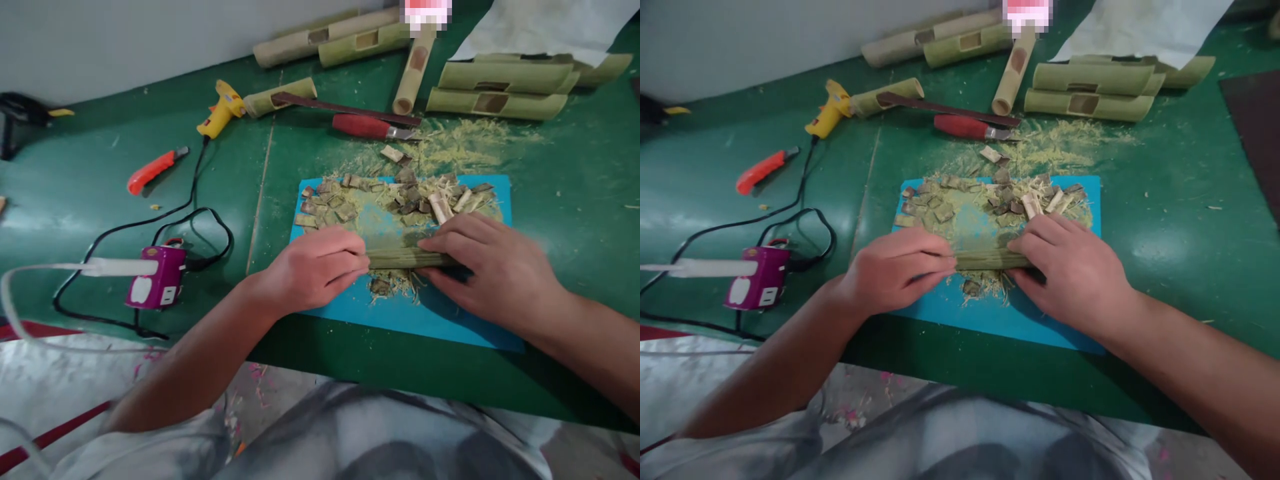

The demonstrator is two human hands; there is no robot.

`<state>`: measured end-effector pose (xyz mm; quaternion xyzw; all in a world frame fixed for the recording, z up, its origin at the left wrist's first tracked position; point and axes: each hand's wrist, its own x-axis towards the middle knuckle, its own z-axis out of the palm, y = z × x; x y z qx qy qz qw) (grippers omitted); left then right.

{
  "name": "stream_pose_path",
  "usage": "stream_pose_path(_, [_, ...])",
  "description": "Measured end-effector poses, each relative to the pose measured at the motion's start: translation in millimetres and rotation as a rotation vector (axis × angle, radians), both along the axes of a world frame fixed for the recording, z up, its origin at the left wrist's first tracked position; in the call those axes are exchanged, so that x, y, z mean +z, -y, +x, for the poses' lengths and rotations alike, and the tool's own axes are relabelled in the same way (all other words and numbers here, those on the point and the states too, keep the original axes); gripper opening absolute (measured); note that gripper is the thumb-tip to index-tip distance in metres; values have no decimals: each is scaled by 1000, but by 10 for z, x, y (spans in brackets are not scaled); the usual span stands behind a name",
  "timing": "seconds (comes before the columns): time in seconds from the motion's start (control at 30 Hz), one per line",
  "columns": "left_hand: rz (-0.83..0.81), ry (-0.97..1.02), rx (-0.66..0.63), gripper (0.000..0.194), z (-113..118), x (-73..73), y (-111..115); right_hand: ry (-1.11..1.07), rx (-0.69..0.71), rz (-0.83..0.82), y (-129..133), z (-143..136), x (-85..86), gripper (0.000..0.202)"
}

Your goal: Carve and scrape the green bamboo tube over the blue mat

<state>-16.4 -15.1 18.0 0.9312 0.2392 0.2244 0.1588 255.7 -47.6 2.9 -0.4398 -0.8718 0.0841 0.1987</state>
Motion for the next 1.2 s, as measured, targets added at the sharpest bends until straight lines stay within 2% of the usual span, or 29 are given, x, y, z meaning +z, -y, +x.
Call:
stream_pose_path(0.13, [25,9,43,11,4,-5,12,12,5,7,-13,11,-5,19])
stream_pose_path(0.53, [-83,-18,-17,14,-47,37,-19,17,25,-16,-23,24,2,21])
stream_pose_path(0.77, [-52,3,-34,12,-27,19,0,9,51,52,-17,29,-16,20])
stream_pose_path(0.97, [-39,-30,-30,13,-3,30,13,19,47,40,-12,32,-13,18])
stream_pose_path(1.2, [-59,-78,28,18,62,42,33,5,64,68,-13,27,-10,21])
